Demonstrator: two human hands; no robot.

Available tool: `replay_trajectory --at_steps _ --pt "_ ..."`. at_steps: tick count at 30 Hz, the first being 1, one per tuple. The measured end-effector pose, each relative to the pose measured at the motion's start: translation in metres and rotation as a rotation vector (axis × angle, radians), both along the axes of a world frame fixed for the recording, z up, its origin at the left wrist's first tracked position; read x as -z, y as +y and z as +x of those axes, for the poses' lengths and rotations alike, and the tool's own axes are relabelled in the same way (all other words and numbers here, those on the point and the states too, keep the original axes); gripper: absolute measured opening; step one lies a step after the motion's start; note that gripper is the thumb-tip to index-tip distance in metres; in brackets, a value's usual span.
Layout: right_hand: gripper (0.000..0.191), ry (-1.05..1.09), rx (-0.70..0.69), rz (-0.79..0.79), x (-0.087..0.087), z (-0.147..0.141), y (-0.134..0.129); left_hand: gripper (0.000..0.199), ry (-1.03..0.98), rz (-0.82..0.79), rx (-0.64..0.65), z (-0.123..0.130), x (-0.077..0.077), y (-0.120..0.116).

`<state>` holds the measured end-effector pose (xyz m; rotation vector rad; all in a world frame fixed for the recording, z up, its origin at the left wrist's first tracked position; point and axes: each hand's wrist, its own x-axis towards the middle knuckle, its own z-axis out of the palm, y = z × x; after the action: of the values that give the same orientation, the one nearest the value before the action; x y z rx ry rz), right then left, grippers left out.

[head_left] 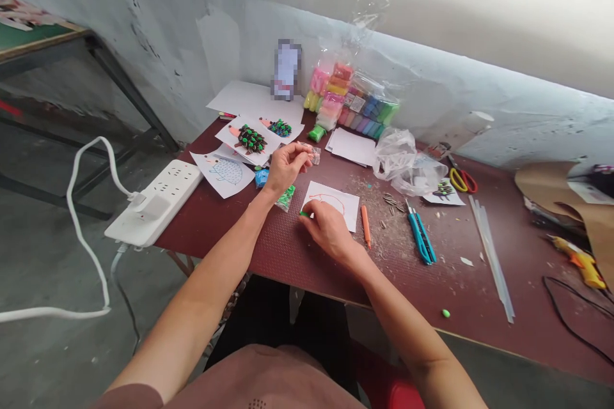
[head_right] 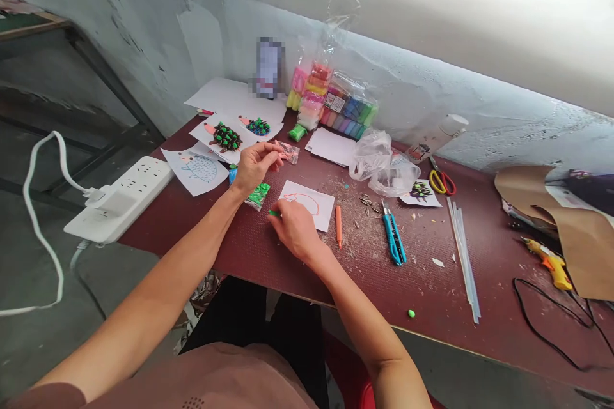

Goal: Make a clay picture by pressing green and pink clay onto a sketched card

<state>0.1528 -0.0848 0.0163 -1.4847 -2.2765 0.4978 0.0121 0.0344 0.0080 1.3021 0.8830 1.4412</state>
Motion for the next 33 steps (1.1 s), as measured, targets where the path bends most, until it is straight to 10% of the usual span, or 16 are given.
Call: replay_trajectory --at_steps 3,9,16,21,26,33 --pt "0.005 0.082 0.110 0.026 0.000 0.006 0.009 0.012 0.055 0.006 0.083 0.005 0.004 -0.005" --pt "0.021 -0.009 -0.121 0.051 -0.005 -0.016 0.015 0.011 0.101 0.020 -0.063 -0.006 0.004 0.000" --pt "0.024 -0.228 0.055 0.086 0.006 -0.038 0.055 0.011 0.114 0.018 -0.171 -0.022 0.003 0.006" --pt "0.010 0.155 0.142 -0.013 0.017 -0.027 0.061 0.011 0.165 0.069 -0.156 -0.021 0.002 0.005" --pt "0.038 0.771 0.324 -0.145 0.014 0.006 0.067 0.025 0.281 0.057 0.111 -0.017 0.003 0.000" --pt "0.053 0.921 0.392 -0.161 0.001 0.022 0.071 0.030 0.168 -0.192 0.438 -0.012 0.013 -0.002"
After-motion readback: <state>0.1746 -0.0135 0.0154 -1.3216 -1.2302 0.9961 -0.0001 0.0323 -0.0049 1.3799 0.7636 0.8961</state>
